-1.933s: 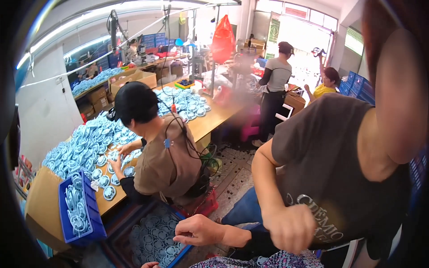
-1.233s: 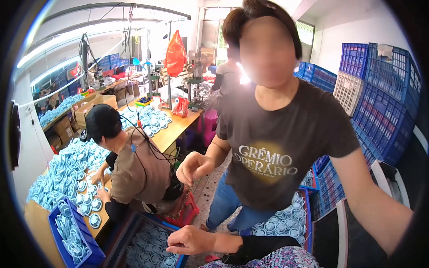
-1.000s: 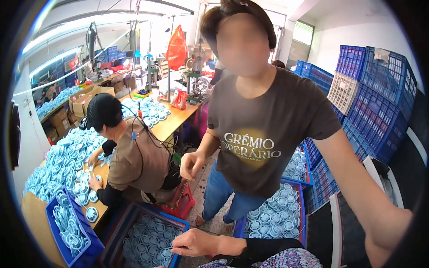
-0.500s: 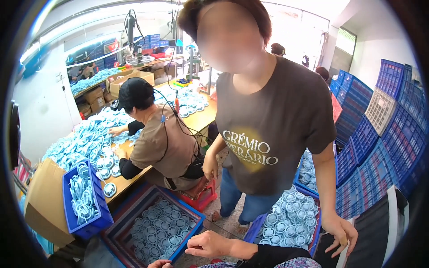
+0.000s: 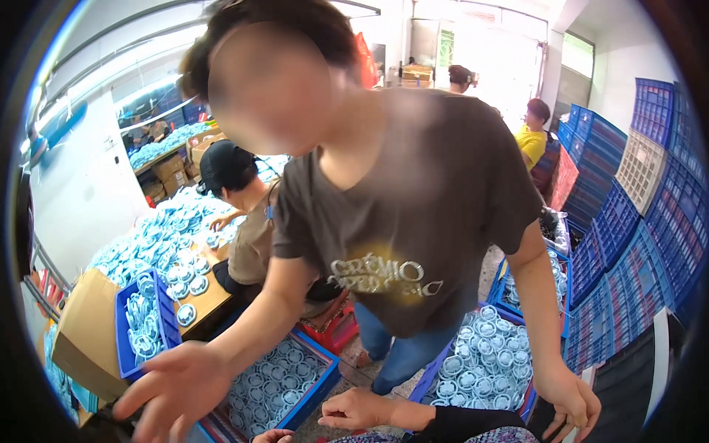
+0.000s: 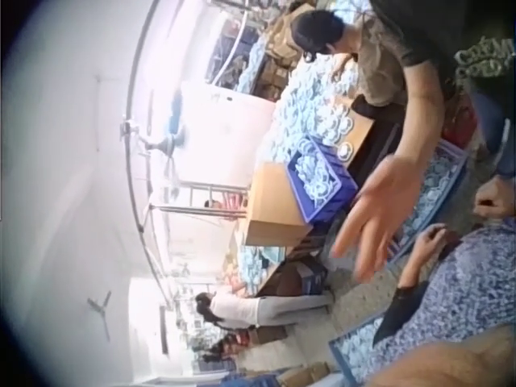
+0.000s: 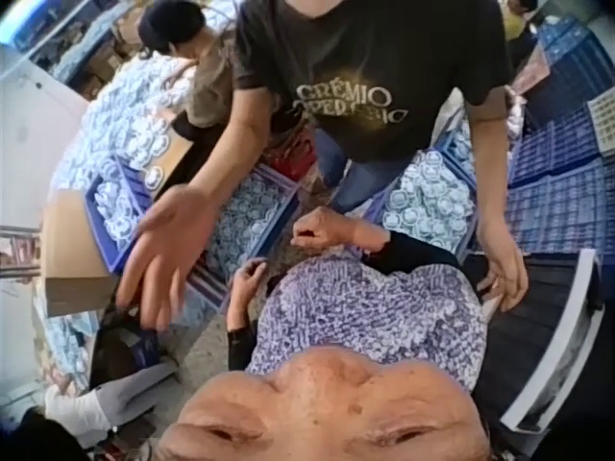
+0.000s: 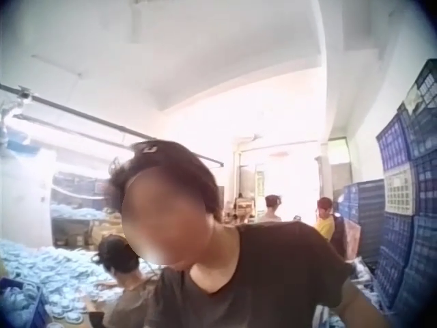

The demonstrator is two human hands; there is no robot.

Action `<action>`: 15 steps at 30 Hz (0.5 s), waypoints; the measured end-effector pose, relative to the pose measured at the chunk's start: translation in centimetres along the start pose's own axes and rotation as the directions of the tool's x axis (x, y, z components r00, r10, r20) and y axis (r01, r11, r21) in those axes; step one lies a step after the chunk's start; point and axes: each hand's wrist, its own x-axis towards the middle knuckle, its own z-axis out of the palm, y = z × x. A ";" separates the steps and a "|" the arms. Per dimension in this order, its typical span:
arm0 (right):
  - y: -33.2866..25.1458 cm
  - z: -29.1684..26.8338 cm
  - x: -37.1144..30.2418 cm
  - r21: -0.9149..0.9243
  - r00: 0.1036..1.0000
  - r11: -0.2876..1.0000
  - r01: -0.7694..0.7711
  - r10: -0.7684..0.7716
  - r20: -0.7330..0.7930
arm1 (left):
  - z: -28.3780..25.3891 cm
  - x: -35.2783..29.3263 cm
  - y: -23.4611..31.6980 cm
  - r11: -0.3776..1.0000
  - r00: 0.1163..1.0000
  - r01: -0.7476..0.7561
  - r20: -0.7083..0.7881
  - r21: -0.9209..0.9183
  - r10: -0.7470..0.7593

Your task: Assemble small plastic components and metal clips at a factory workstation.

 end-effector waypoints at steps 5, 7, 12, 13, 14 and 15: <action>0.5 0.4 -3.0 0.052 0.999 0.998 0.031 -0.029 -0.043 | 2.0 -0.2 0.4 0.998 0.996 -0.056 0.069 -0.042 0.059; 1.1 0.6 -4.3 0.037 0.999 0.999 0.007 -0.006 -0.046 | 2.7 0.0 0.3 0.996 0.992 -0.086 0.097 -0.001 0.085; 0.4 0.7 -6.8 0.045 0.991 0.999 -0.021 0.027 -0.128 | 3.9 1.0 -0.9 0.996 0.981 -0.083 0.173 -0.013 0.084; 0.5 0.7 -7.2 0.030 0.987 0.999 0.010 -0.005 -0.158 | 4.1 1.4 -1.2 0.999 0.982 -0.029 0.186 -0.030 0.034; 0.5 0.7 -7.7 0.013 0.982 0.999 0.040 -0.037 -0.187 | 4.4 1.7 -1.4 0.999 0.980 0.026 0.200 -0.045 -0.016; 0.3 0.9 -7.5 0.016 0.982 0.999 0.044 -0.040 -0.185 | 4.5 1.1 -1.2 0.999 0.981 0.026 0.196 -0.043 -0.018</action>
